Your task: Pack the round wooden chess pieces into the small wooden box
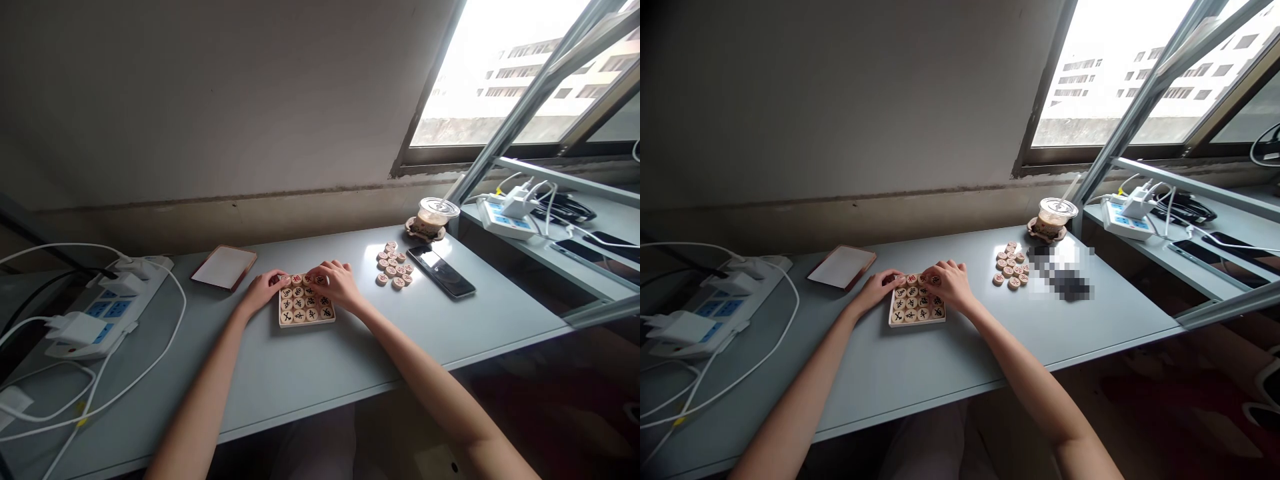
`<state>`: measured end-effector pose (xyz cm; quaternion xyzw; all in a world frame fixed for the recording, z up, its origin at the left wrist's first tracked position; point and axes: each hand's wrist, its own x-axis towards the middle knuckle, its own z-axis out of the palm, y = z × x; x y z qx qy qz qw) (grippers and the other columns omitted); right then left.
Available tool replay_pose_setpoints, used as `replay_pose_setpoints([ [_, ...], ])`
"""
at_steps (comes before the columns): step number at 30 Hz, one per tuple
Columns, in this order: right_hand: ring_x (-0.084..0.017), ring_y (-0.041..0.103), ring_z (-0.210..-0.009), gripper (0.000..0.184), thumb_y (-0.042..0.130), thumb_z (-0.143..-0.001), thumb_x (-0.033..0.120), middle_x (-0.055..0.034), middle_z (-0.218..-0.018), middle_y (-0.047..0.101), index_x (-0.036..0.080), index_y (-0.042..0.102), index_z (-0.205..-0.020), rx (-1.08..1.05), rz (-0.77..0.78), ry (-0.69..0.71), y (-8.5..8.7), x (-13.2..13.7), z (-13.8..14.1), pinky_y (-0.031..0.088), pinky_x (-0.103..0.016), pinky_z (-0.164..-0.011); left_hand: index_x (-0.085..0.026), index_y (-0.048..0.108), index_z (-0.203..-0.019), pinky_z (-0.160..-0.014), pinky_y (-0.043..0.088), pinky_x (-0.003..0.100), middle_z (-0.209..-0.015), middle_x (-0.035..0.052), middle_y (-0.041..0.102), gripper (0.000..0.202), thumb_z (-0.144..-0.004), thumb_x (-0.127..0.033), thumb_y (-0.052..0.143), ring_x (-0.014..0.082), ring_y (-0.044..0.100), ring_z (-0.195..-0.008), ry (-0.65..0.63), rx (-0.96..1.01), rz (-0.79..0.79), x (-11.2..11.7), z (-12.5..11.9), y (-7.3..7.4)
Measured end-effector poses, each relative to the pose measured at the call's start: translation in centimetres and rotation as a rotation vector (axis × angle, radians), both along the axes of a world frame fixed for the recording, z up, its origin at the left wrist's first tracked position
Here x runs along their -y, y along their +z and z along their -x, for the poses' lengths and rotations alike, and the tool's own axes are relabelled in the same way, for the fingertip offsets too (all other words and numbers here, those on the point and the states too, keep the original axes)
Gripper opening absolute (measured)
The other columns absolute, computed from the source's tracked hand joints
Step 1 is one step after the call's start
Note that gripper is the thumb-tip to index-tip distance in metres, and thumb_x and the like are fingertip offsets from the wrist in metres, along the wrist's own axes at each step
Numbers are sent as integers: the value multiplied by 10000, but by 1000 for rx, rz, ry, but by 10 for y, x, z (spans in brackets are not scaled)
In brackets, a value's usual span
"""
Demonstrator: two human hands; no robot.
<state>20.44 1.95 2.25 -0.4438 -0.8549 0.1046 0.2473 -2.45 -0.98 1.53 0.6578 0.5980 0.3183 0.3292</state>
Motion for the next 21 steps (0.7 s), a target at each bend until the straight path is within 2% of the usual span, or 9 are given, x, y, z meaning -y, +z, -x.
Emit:
replay_pose_setpoints([
  [2,-216,527,-924,265,587,-852,496,-32,-956,679,287,679,-987,-11,15,-8,0,1,1,281,-338,-772,-178,672,-976,-734,460,289,-908,65,692,465,-792,-578,521,222,613,-843,-7,-5,-5,0,0,1],
  [6,-208,554,-919,302,617,-838,440,-16,-984,682,312,639,-1111,-81,75,-7,7,-5,-6,310,-332,-775,-174,665,-978,-717,456,289,-862,60,690,464,-804,-573,505,222,616,-824,-25,-20,3,1,0,3],
  [8,-204,572,-904,276,623,-837,380,-17,-974,683,297,655,-1097,-102,67,-103,14,-13,-25,330,-337,-790,-175,662,-966,-764,454,299,-898,64,697,453,-817,-565,486,229,619,-858,-22,-21,3,0,0,2],
  [10,-214,586,-894,209,619,-829,331,-36,-924,679,250,700,-1004,-77,31,-298,21,-21,-56,352,-341,-788,-175,660,-947,-821,443,307,-957,71,700,447,-832,-558,459,236,618,-907,-12,-21,-15,-1,0,1],
  [12,-212,603,-823,254,657,-781,379,-54,-898,674,216,718,-965,-21,138,-384,26,-27,-91,383,-320,-714,-173,657,-935,-852,434,310,-990,75,698,454,-841,-559,437,244,612,-945,-6,-18,-29,-2,1,0],
  [14,-201,609,-780,310,710,-713,369,-43,-856,672,210,717,-979,29,297,-304,28,-30,-120,404,-294,-661,-173,654,-935,-862,430,310,-1000,75,698,460,-841,-566,435,247,609,-960,-14,-6,-21,-3,2,0],
  [16,-195,608,-763,288,730,-668,302,-31,-805,668,206,726,-939,87,365,-236,28,-30,-135,413,-275,-629,-175,653,-931,-857,431,309,-997,71,699,458,-836,-572,444,245,609,-953,-29,6,-6,-2,3,0],
  [19,-184,608,-728,143,669,-705,258,-36,-760,668,197,737,-816,103,331,-237,23,-30,-133,423,-268,-602,-176,657,-921,-823,436,301,-983,64,700,447,-828,-567,461,234,611,-922,-33,14,-7,-2,4,0],
  [21,-171,610,-705,141,639,-731,260,-40,-787,678,200,734,-814,62,307,-224,19,-29,-126,438,-265,-599,-175,661,-927,-786,438,294,-968,62,700,443,-816,-565,481,227,611,-892,-18,4,-8,-3,4,0],
])
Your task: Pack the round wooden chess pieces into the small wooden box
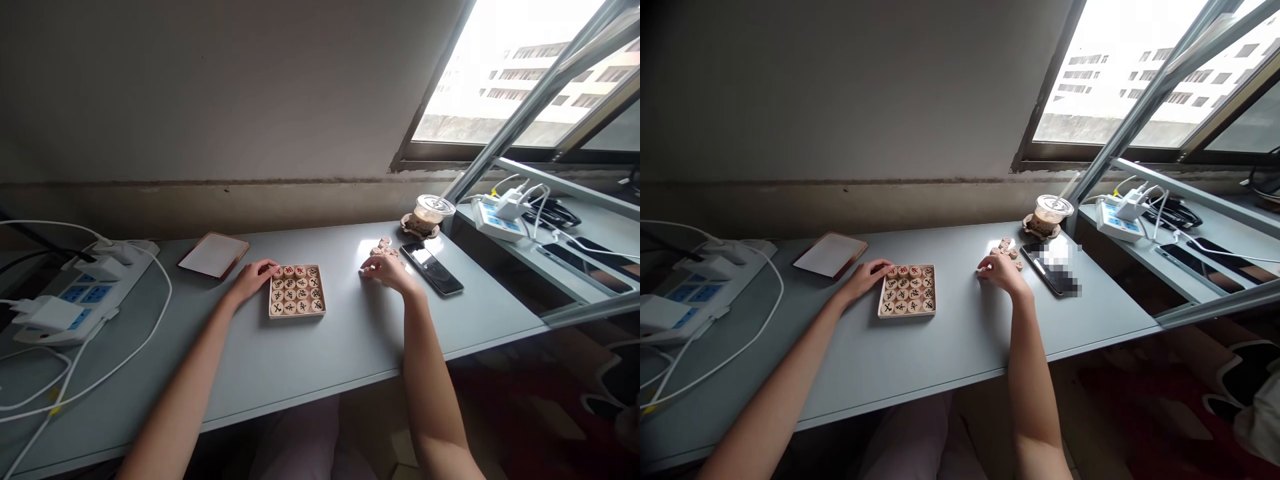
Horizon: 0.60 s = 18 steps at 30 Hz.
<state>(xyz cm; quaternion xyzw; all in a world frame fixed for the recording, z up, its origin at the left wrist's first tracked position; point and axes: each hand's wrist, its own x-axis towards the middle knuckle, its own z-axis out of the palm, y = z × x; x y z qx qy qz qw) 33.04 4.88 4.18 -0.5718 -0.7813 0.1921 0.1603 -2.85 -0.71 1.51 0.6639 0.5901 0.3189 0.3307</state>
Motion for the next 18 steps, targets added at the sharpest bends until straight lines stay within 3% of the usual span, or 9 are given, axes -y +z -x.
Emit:
replay_pose_setpoints([
  [4,-168,619,-711,275,662,-697,205,-35,-805,682,201,717,-966,-38,3,64,-3,0,0,467,-267,-629,-174,664,-939,-719,429,283,-914,56,693,437,-804,-561,511,208,600,-815,15,-33,-4,-1,0,-3],
  [8,-180,622,-706,190,657,-739,221,-51,-789,683,180,717,-914,-101,-47,62,5,2,2,485,-299,-663,-176,668,-933,-687,424,271,-874,52,689,424,-806,-551,517,200,598,-787,18,-35,-23,-2,0,-5],
  [13,-179,627,-847,252,651,-822,318,-43,-944,683,225,657,-1056,-358,-252,256,9,12,55,475,-329,-789,-179,670,-904,-663,414,261,-840,50,690,403,-819,-537,505,198,604,-767,38,-64,-34,-1,-1,-6],
  [18,-216,591,-989,226,609,-872,297,-60,-1046,672,258,636,-1093,-189,-301,296,-10,24,101,395,-391,-862,-182,667,-928,-688,425,266,-810,43,693,415,-819,-545,497,206,611,-772,27,-40,-23,-2,-1,-8],
])
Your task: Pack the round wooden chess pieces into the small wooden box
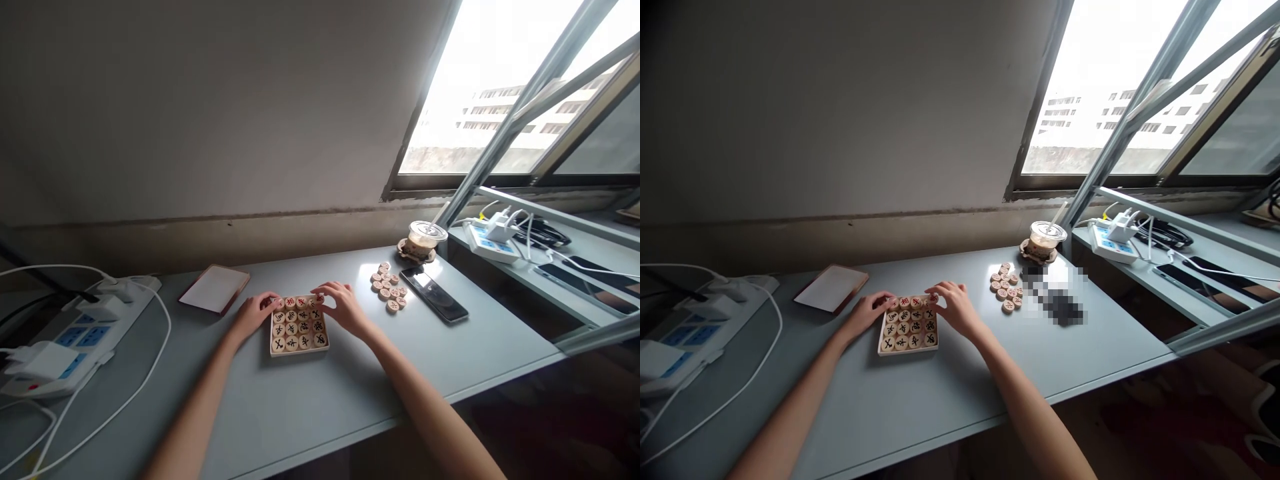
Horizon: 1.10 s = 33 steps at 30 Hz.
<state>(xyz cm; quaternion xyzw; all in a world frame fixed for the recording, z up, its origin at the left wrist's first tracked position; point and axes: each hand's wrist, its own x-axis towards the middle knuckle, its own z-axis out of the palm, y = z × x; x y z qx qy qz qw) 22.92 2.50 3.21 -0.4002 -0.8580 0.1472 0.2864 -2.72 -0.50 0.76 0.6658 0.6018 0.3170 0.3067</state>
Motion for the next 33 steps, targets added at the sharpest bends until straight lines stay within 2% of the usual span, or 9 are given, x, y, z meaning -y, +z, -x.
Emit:
replay_pose_setpoints([
  [6,-213,579,-1041,223,607,-871,245,-61,-1097,655,256,632,-1093,-47,57,-48,-13,1,7,366,-381,-880,-181,655,-898,-719,438,276,-849,49,695,446,-834,-566,441,222,619,-814,9,-6,-4,-2,0,-2],
  [11,-216,583,-1029,218,633,-854,242,-55,-1078,664,253,640,-1072,-89,64,-17,-17,0,10,368,-375,-865,-184,651,-885,-778,457,305,-898,65,703,457,-814,-589,454,252,629,-878,12,11,-15,-5,1,-6],
  [18,-195,589,-1007,228,646,-842,220,-39,-1058,657,252,641,-1068,-174,75,11,-25,-1,9,380,-357,-890,-185,666,-877,-751,469,298,-915,71,710,461,-801,-594,468,251,634,-871,27,20,-22,-5,1,-6],
  [21,-204,580,-1001,236,668,-829,256,-31,-1051,667,269,649,-1065,-136,38,12,-24,2,12,367,-369,-889,-185,661,-885,-738,467,296,-936,75,709,467,-801,-599,463,257,633,-879,20,24,-9,-4,1,-4],
  [23,-219,563,-1026,250,674,-823,306,-27,-1093,667,289,652,-1072,-105,-28,-18,-17,3,13,352,-387,-901,-183,658,-886,-750,467,300,-942,78,709,470,-799,-602,461,264,632,-899,23,22,-7,-4,1,-4],
  [26,-218,547,-1072,232,601,-873,314,-27,-1162,649,295,640,-1101,-145,-143,-170,3,-2,-3,337,-390,-928,-184,651,-877,-784,470,313,-953,83,709,479,-799,-612,450,274,629,-939,24,22,-16,-4,1,-3],
  [29,-240,537,-1097,290,507,-907,302,-66,-1210,621,267,596,-1180,-178,-232,-514,20,-10,-57,334,-416,-951,-184,649,-865,-790,477,323,-942,83,708,494,-794,-625,439,278,628,-943,18,33,-15,-5,1,-4],
  [31,-315,498,-1149,477,537,-863,432,-120,-1289,565,241,506,-1299,-128,-208,-798,19,-12,-112,344,-484,-937,-182,655,-879,-794,477,327,-945,82,707,503,-793,-628,437,279,628,-942,23,38,-8,-5,2,-4],
  [33,-399,447,-1202,816,617,-731,604,-185,-1350,503,204,381,-1402,-43,-75,-1011,6,-6,-171,335,-561,-932,-180,665,-918,-814,472,331,-974,85,708,514,-794,-625,440,282,627,-960,26,41,1,-6,2,-6],
])
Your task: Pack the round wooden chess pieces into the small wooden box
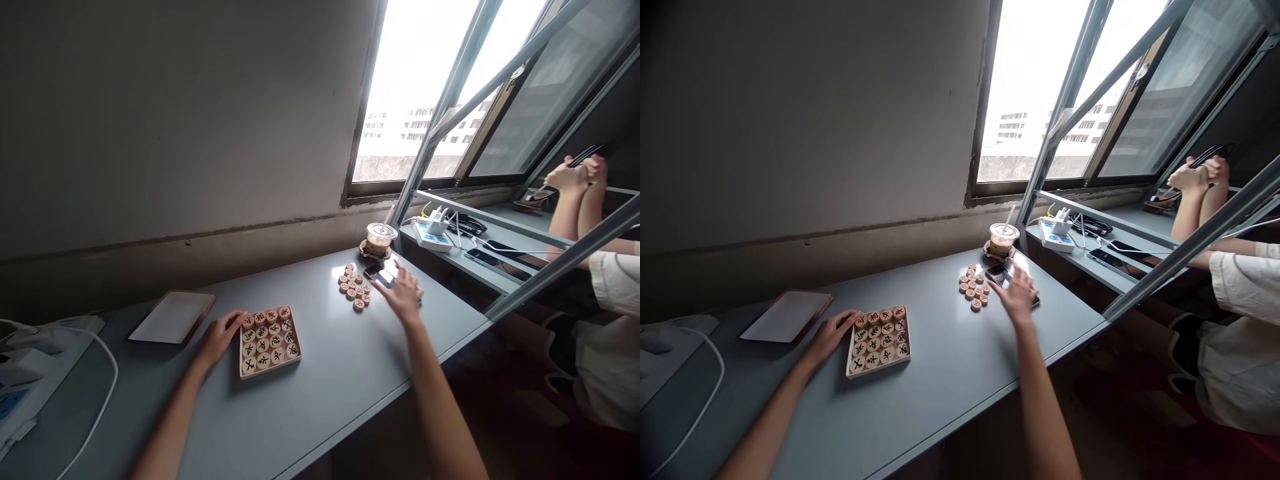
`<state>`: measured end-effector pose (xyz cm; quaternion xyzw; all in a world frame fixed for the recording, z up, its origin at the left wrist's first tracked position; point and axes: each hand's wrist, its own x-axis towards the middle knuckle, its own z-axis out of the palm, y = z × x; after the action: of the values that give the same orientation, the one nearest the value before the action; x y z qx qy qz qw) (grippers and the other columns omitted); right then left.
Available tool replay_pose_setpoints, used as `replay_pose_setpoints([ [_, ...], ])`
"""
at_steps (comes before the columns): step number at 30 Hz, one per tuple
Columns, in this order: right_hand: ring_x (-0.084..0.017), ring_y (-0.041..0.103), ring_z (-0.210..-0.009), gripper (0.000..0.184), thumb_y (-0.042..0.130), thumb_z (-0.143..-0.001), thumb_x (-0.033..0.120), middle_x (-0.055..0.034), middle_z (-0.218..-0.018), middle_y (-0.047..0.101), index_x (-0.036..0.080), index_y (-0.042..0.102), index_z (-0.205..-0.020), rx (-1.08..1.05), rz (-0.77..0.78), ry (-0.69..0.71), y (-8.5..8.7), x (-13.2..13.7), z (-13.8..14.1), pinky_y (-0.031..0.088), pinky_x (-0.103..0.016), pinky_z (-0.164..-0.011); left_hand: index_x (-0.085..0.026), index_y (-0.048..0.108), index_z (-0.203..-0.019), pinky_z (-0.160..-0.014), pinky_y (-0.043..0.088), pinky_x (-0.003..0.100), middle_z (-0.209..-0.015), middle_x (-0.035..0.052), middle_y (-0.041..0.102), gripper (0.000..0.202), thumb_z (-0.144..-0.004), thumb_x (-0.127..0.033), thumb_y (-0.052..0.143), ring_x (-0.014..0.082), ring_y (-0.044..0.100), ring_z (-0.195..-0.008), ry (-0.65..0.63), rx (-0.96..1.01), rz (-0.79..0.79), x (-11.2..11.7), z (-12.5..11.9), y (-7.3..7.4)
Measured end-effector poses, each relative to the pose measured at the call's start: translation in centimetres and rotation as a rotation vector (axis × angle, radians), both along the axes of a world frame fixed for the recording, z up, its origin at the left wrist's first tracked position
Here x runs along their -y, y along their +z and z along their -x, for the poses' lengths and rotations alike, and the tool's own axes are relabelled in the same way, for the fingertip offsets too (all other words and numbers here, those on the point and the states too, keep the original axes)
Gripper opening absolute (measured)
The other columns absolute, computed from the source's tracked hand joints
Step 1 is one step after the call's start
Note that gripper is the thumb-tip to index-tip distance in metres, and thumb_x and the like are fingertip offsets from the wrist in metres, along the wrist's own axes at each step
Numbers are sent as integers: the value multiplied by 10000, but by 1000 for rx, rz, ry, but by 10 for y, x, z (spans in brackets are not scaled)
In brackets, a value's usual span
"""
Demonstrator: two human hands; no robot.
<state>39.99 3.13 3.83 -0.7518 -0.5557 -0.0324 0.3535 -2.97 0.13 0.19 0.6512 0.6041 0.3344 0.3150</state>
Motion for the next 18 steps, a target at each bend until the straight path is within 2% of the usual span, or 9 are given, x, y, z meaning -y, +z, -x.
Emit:
replay_pose_setpoints([
  [2,-439,441,-1214,1051,664,-618,683,-221,-1372,473,181,276,-1457,-35,168,-47,-21,10,-48,332,-586,-933,-179,673,-951,-834,469,337,-999,86,708,525,-794,-624,444,285,625,-980,1,0,12,-1,1,-2],
  [4,-416,500,-1173,1071,674,-598,680,-200,-1341,513,204,254,-1461,-57,218,-15,-39,19,-76,352,-551,-936,-181,679,-950,-845,470,341,-1005,82,711,531,-788,-631,448,289,624,-993,7,-3,18,-3,2,-4],
  [6,-382,536,-1145,1008,665,-630,648,-170,-1299,557,224,260,-1450,-68,185,-5,-50,24,-87,368,-514,-936,-184,680,-932,-860,472,346,-1011,78,713,537,-777,-646,455,293,620,-1012,23,-4,14,-4,3,-7],
  [9,-356,547,-1118,904,658,-668,588,-149,-1235,603,218,315,-1418,-82,133,-26,-52,26,-81,395,-479,-909,-181,678,-919,-870,477,352,-1024,83,712,573,-749,-684,462,300,617,-1029,47,0,3,-5,4,-8],
  [12,-358,532,-1109,830,656,-683,568,-127,-1214,612,233,366,-1385,-57,139,-22,-48,38,-65,378,-498,-921,-180,676,-922,-848,489,338,-1029,87,712,590,-735,-701,472,298,621,-1024,56,4,17,-4,5,-8],
  [15,-354,519,-1117,752,609,-731,591,-102,-1234,598,271,376,-1370,-25,140,-8,-49,69,-48,334,-532,-960,-186,676,-953,-817,497,313,-1035,75,711,584,-734,-694,492,289,621,-1021,57,8,53,-3,5,-6],
  [18,-348,504,-1149,735,543,-779,619,-101,-1284,564,291,323,-1399,-7,145,18,-53,104,-35,305,-546,-988,-200,673,-966,-787,498,302,-1018,45,715,590,-720,-707,498,282,622,-998,87,7,78,-2,6,-5],
])
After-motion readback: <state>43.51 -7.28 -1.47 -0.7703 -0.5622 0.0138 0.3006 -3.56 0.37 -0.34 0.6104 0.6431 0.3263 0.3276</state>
